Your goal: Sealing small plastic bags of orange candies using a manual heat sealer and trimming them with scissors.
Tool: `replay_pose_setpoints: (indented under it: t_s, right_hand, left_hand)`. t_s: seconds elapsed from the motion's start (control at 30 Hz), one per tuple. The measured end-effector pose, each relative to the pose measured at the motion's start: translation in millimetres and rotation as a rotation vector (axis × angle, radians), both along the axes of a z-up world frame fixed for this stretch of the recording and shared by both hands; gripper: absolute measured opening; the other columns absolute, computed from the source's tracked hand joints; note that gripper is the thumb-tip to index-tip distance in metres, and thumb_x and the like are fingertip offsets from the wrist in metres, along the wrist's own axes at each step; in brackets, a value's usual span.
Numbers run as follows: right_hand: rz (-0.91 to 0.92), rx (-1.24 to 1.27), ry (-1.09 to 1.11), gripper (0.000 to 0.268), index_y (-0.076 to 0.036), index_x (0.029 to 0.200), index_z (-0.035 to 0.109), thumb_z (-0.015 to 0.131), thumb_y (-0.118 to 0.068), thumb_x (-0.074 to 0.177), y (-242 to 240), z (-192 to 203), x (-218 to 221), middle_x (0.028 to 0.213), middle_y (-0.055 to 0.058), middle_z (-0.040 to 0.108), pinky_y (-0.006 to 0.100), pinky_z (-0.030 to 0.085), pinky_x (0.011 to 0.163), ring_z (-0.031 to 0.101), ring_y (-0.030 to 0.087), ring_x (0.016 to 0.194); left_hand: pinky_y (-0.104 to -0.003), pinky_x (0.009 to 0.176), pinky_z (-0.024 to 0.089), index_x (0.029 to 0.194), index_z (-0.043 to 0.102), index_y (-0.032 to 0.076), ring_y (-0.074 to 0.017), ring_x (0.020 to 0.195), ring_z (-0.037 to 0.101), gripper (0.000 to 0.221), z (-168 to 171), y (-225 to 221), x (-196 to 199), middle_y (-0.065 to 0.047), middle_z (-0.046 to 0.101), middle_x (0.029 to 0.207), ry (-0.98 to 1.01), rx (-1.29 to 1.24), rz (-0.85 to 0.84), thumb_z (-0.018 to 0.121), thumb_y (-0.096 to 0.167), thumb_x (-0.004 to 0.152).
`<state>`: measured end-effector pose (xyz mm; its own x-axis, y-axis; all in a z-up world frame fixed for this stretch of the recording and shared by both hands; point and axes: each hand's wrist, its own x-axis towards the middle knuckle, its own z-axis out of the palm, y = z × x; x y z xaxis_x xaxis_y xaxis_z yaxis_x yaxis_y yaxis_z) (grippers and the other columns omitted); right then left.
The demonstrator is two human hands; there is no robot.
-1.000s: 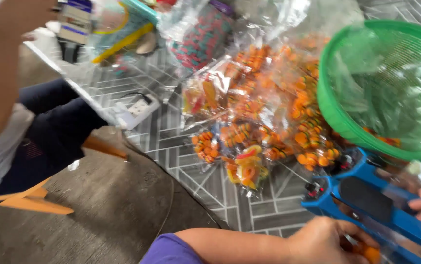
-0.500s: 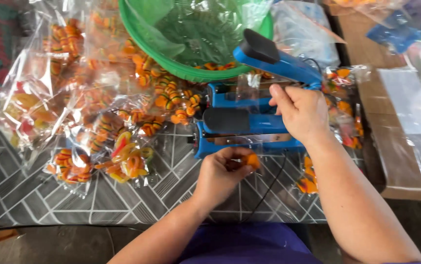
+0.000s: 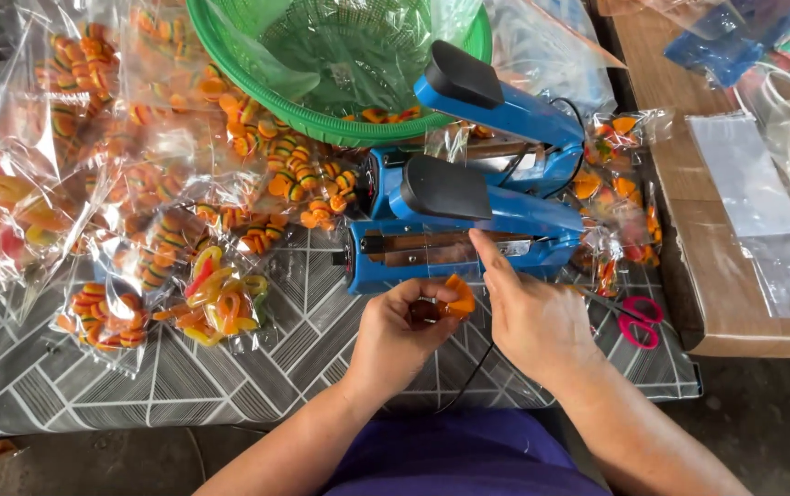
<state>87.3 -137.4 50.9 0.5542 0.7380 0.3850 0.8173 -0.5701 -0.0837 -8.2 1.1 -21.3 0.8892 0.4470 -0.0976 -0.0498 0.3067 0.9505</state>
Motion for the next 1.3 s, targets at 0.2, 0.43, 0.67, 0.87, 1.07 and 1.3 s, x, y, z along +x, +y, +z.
replay_pose_setpoints:
  t_s: [0.2,0.43,0.67,0.87,1.07,1.3]
  right_hand:
    - [-0.178,-0.413,0.213,0.065,-0.039,0.157,0.042,0.044,-0.018,0.095,27.2,9.0,-1.0,0.071,0.014,0.075,0.052,0.062,0.065,0.077,0.038,0.067]
    - [-0.104,-0.424,0.221,0.064,-0.043,0.157,0.041,0.046,-0.019,0.098,50.1,20.9,-4.7,0.079,0.012,0.077,0.051,0.063,0.066,0.077,0.036,0.069]
    - [-0.192,-0.304,0.198,0.058,-0.040,0.147,0.055,0.051,-0.015,0.095,17.2,10.8,6.0,0.077,0.012,0.075,0.052,0.063,0.060,0.076,0.035,0.064]
    - [-0.097,0.178,0.650,0.033,-0.013,0.126,0.073,0.056,-0.015,0.098,-11.9,-6.7,19.1,0.084,-0.001,0.077,0.028,0.054,0.065,0.069,0.012,0.069]
    - [-0.151,0.780,1.731,0.027,0.003,0.114,0.071,0.059,-0.016,0.099,-4.7,-43.2,30.0,0.111,0.015,0.075,0.042,0.064,0.082,0.074,0.029,0.102]
    - [-0.117,0.801,1.890,0.025,0.000,0.108,0.073,0.062,-0.021,0.098,7.0,-37.9,28.3,0.103,0.017,0.077,0.049,0.065,0.073,0.074,0.029,0.090]
  left_hand:
    - [-0.037,0.073,0.066,0.086,0.071,-0.006,-0.0280,0.092,0.074,0.010,1.7,1.2,-3.1,-0.033,0.073,0.113,-0.042,0.028,0.027,0.076,-0.011,0.081]
    - [-0.036,0.075,0.066,0.083,0.069,-0.004,-0.0318,0.097,0.077,0.012,-18.0,2.1,0.5,-0.032,0.072,0.118,-0.025,0.015,-0.017,0.077,-0.011,0.077]
    - [-0.036,0.074,0.066,0.082,0.067,-0.004,-0.0304,0.093,0.077,0.013,7.7,4.9,-0.6,-0.035,0.072,0.116,-0.020,-0.025,0.003,0.078,-0.010,0.078]
    - [-0.023,0.076,0.064,0.092,0.064,0.012,-0.0150,0.085,0.078,0.022,29.7,10.7,-2.1,-0.008,0.076,0.113,0.022,0.046,-0.091,0.079,-0.002,0.084]
    - [-0.025,0.075,0.064,0.112,0.057,0.008,-0.0137,0.089,0.072,0.029,44.5,9.3,0.1,-0.008,0.068,0.108,0.041,0.162,-0.077,0.075,0.005,0.089]
    - [-0.032,0.098,0.061,0.135,0.062,0.004,-0.0260,0.135,0.062,0.043,48.4,11.0,1.3,-0.013,0.060,0.144,-0.024,0.449,-0.055,0.065,-0.001,0.092]
